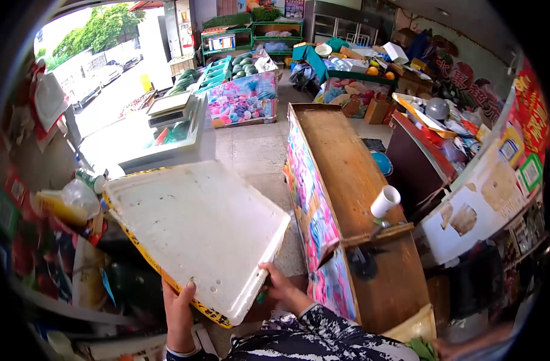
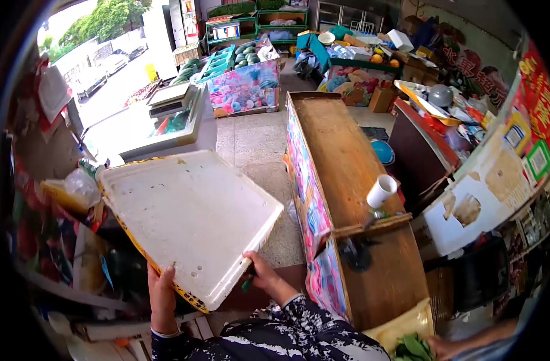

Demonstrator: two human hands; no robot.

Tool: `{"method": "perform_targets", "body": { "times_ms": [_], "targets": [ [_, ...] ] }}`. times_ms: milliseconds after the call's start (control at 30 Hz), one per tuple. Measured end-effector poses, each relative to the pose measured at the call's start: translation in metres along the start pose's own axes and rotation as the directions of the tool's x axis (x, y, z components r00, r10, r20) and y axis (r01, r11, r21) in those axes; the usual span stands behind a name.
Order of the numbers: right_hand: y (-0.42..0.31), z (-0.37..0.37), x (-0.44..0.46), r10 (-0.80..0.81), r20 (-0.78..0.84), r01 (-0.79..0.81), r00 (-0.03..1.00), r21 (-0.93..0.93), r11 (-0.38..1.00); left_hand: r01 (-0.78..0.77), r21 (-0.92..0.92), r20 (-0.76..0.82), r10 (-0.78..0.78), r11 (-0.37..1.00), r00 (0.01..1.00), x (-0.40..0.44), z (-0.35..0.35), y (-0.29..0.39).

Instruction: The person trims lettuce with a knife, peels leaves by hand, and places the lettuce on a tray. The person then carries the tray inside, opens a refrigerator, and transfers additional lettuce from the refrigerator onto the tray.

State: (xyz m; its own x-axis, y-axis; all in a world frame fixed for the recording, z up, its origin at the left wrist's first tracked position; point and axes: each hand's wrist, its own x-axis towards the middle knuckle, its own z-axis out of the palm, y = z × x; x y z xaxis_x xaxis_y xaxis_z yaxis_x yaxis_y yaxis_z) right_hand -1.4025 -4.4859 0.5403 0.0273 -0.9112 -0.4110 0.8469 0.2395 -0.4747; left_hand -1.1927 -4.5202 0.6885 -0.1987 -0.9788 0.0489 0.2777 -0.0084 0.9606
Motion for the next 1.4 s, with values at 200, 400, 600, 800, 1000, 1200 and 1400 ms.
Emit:
{"method": "perform_targets", "body": {
  "times_ms": [200, 400, 600, 800, 1000, 1200, 1400],
  "targets": [
    [-0.137, 0.029, 0.106, -0.057, 0.089, 0.064, 0.994, -0.08, 0.995, 0.024, -0.122, -0.03, -0.028, 0.992, 0.999, 0.123, 0.043, -0.005],
    [-0.256, 0.035, 0.226, -0.267, 0.049, 0.271, 0.963, -0.23, 0.935, 0.152, -0.335, -0.005, -0.163, 0.93, 0.987, 0.278, 0.078, -0.056],
    [-0.386, 0.038, 0.331, -0.483, -0.148, 0.408, 0.863, -0.36, 0.839, 0.343, -0.414, 0.228, -0.269, 0.843, 0.936, 0.488, 0.144, -0.088],
    [-0.507, -0.007, 0.388, -0.63, -0.425, 0.499, 0.65, -0.387, 0.775, 0.615, -0.398, 0.424, -0.458, 0.68, 0.781, 0.677, 0.214, -0.152],
    [-0.631, -0.092, 0.462, -0.642, -0.585, 0.573, 0.496, -0.334, 0.748, 0.542, -0.363, 0.371, -0.416, 0.758, 0.83, 0.824, 0.299, -0.183],
    [-0.763, -0.07, 0.57, -0.637, -0.569, 0.644, 0.519, -0.23, 0.73, 0.521, -0.437, 0.293, -0.432, 0.733, 0.853, 0.962, 0.361, -0.176],
    [-0.854, -0.1, 0.708, -0.706, -0.497, 0.684, 0.504, -0.27, 0.678, 0.468, -0.469, 0.259, -0.389, 0.749, 0.884, 1.117, 0.421, -0.214]
  ]
}}
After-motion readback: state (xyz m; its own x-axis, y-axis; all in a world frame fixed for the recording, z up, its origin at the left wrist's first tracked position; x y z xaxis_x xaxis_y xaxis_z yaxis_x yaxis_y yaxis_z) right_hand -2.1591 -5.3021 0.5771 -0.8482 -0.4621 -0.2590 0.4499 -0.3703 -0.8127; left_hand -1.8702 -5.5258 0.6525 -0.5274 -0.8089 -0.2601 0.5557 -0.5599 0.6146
